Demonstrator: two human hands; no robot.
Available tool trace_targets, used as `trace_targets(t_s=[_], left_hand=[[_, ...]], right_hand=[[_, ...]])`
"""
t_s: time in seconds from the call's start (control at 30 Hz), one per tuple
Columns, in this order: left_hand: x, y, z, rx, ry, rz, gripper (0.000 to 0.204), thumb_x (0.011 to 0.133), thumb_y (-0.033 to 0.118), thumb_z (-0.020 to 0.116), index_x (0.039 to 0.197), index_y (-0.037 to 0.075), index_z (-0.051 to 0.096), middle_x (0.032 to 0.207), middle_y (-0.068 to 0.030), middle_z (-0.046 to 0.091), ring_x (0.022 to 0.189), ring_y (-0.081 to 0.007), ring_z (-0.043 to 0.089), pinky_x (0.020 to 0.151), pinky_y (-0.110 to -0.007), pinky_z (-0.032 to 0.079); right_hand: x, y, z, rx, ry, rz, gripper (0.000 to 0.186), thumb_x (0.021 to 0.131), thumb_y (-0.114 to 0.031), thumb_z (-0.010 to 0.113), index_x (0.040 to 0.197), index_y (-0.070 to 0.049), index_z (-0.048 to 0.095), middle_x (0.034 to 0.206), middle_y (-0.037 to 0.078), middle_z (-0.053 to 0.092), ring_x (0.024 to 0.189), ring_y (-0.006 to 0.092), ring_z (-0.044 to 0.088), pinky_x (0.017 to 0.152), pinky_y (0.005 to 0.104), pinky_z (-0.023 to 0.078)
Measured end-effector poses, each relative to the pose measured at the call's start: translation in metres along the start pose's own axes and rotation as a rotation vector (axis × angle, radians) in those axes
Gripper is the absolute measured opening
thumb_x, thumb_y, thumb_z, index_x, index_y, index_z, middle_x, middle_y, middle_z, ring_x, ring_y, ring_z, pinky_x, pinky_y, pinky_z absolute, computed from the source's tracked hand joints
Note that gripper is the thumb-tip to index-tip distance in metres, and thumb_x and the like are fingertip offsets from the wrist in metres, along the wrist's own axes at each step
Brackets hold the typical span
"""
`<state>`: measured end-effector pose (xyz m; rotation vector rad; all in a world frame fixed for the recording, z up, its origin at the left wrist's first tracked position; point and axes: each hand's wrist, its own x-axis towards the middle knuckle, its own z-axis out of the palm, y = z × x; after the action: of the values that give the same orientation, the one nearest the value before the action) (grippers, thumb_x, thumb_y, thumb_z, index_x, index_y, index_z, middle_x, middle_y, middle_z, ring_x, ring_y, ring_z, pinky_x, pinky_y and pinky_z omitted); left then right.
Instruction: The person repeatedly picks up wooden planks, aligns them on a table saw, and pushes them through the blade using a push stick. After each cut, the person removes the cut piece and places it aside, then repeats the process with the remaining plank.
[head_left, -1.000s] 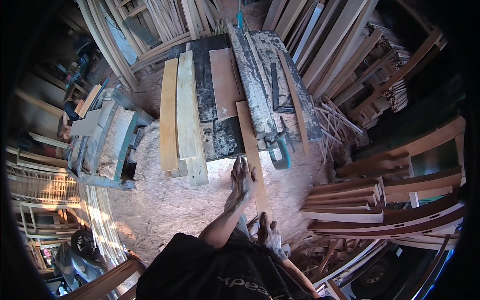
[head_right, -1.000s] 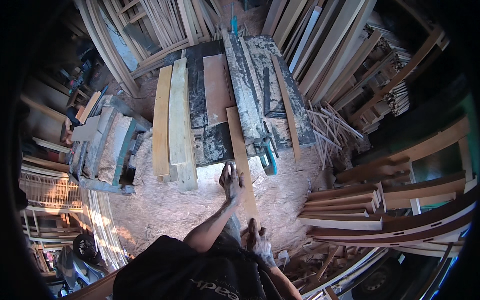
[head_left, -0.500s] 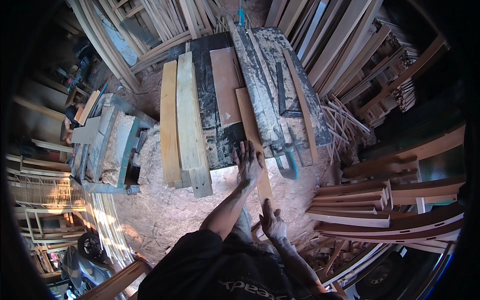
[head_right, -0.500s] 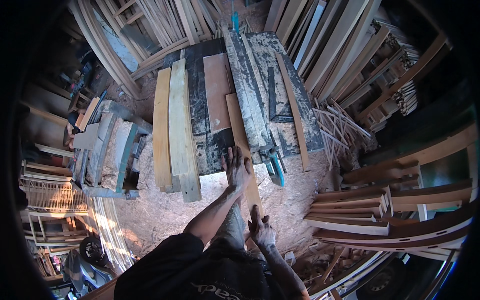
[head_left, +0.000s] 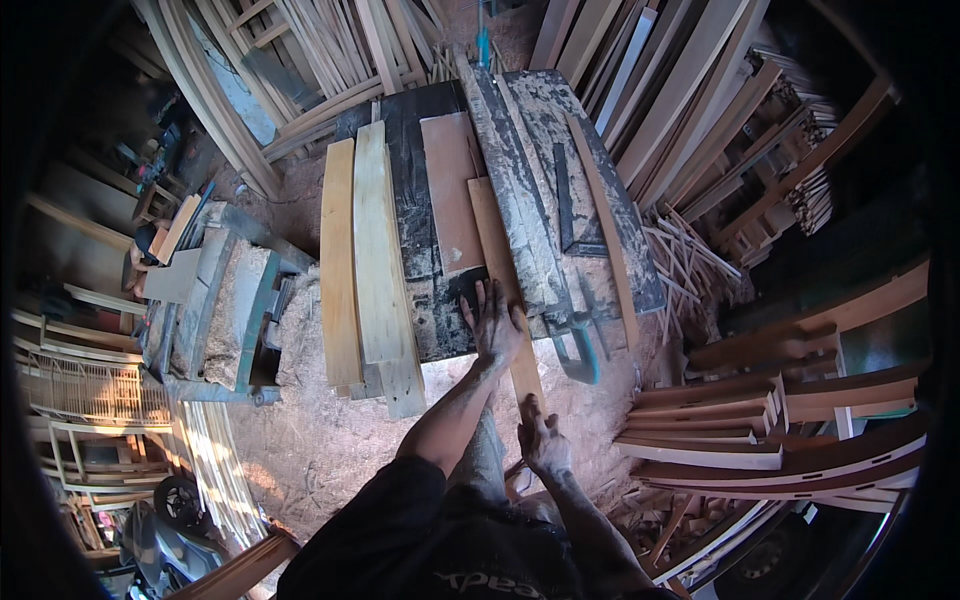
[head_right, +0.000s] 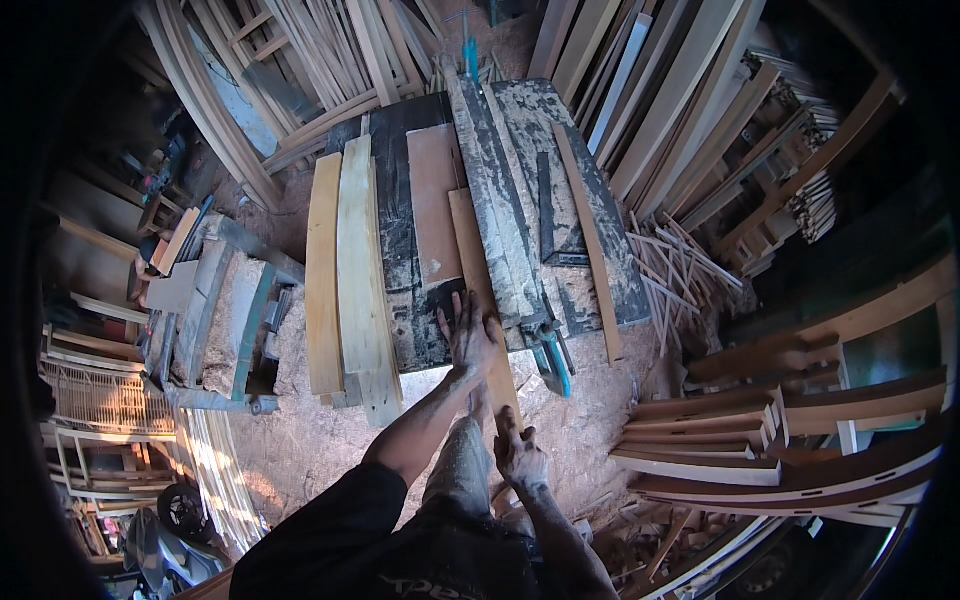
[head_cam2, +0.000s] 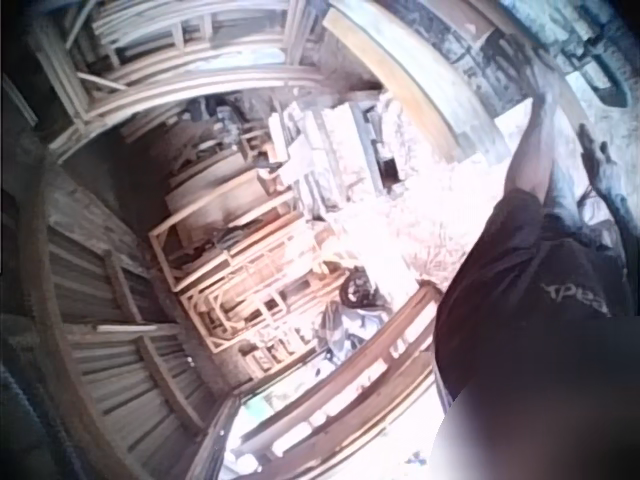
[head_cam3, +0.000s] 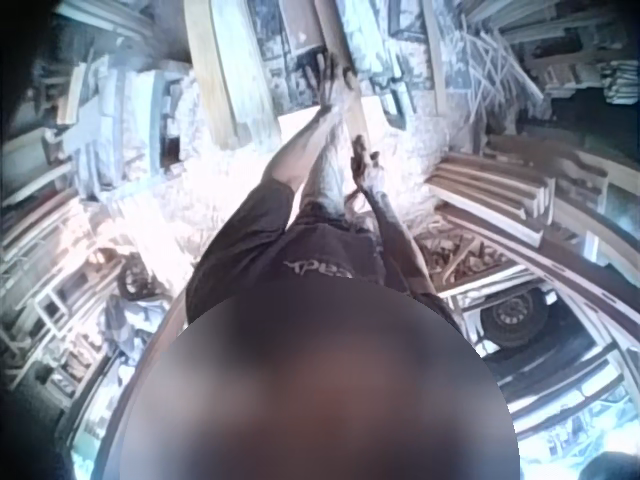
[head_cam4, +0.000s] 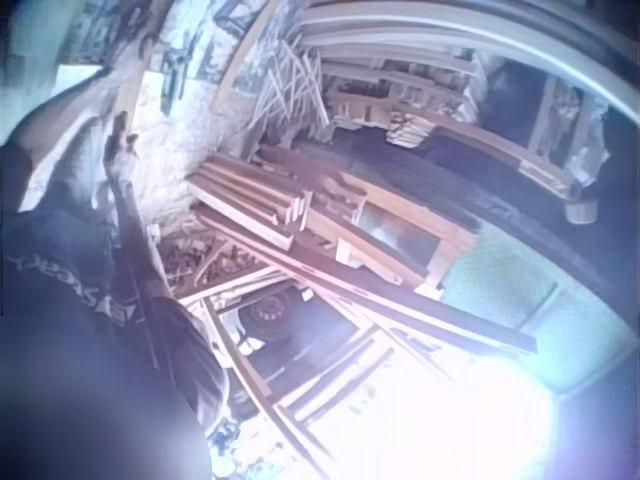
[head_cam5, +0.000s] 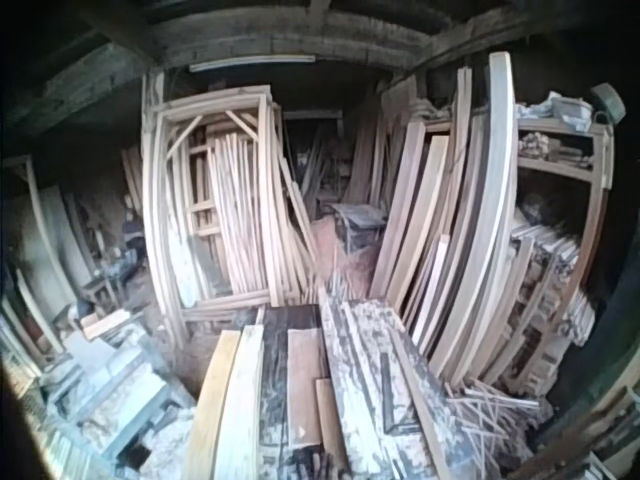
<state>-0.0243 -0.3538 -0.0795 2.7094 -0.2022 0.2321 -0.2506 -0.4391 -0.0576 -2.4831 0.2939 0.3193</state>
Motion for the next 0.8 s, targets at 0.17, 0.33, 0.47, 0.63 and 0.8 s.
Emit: trace_targets(t_s=[0.17, 0.33, 0.47, 0.63, 0.8], left_hand=[[0.023, -0.007, 0.005, 0.002, 0.013, -0.009, 0.061, 0.097, 0.028, 0.046, 0.147, -0.005, 0.035, 0.153, -0.0209, 0.038, 0.15, -0.0305, 0.018, 0.118, -0.059, 0.0], [0.024, -0.014, 0.006, -0.17, -0.015, -0.063, 0.063, 0.096, 0.025, 0.051, 0.148, -0.004, 0.033, 0.153, -0.0213, 0.037, 0.149, -0.032, 0.023, 0.118, -0.059, 0.001], [-0.034, -0.006, -0.003, -0.157, -0.051, -0.062, 0.064, 0.095, 0.026, 0.053, 0.149, -0.003, 0.031, 0.152, -0.0256, 0.036, 0.147, -0.0341, 0.027, 0.118, -0.059, 0.002], [-0.065, -0.003, -0.005, -0.166, -0.092, -0.06, 0.063, 0.096, 0.027, 0.052, 0.148, -0.004, 0.032, 0.152, -0.0277, 0.035, 0.147, -0.0349, 0.027, 0.118, -0.059, 0.003], [-0.026, -0.01, 0.002, -0.161, -0.091, -0.041, 0.062, 0.095, 0.025, 0.053, 0.146, -0.005, 0.033, 0.152, -0.025, 0.036, 0.148, -0.0342, 0.023, 0.117, -0.06, 0.003]], right_hand=[[0.023, -0.005, 0.0, 0.008, 0.027, -0.026, 0.066, 0.094, -0.038, 0.057, 0.152, -0.022, 0.029, 0.103, 0.026, 0.055, 0.071, 0.0469, 0.064, 0.06, 0.0558, 0.054], [0.036, -0.004, 0.005, 0.026, 0.068, -0.054, 0.064, 0.094, -0.036, 0.058, 0.15, -0.02, 0.032, 0.103, 0.026, 0.055, 0.07, 0.0473, 0.064, 0.059, 0.0562, 0.052], [0.044, -0.006, 0.005, 0.031, 0.091, -0.075, 0.065, 0.094, -0.036, 0.057, 0.151, -0.022, 0.03, 0.104, 0.026, 0.056, 0.071, 0.0479, 0.064, 0.06, 0.057, 0.052], [0.061, -0.02, -0.007, 0.038, 0.053, -0.043, 0.063, 0.093, -0.034, 0.058, 0.15, -0.02, 0.032, 0.1, 0.026, 0.056, 0.072, 0.0477, 0.064, 0.06, 0.0569, 0.052], [0.09, -0.035, -0.017, 0.07, 0.012, -0.018, 0.06, 0.096, -0.038, 0.052, 0.15, -0.025, 0.03, 0.105, 0.028, 0.053, 0.079, 0.0523, 0.063, 0.069, 0.0613, 0.051]])
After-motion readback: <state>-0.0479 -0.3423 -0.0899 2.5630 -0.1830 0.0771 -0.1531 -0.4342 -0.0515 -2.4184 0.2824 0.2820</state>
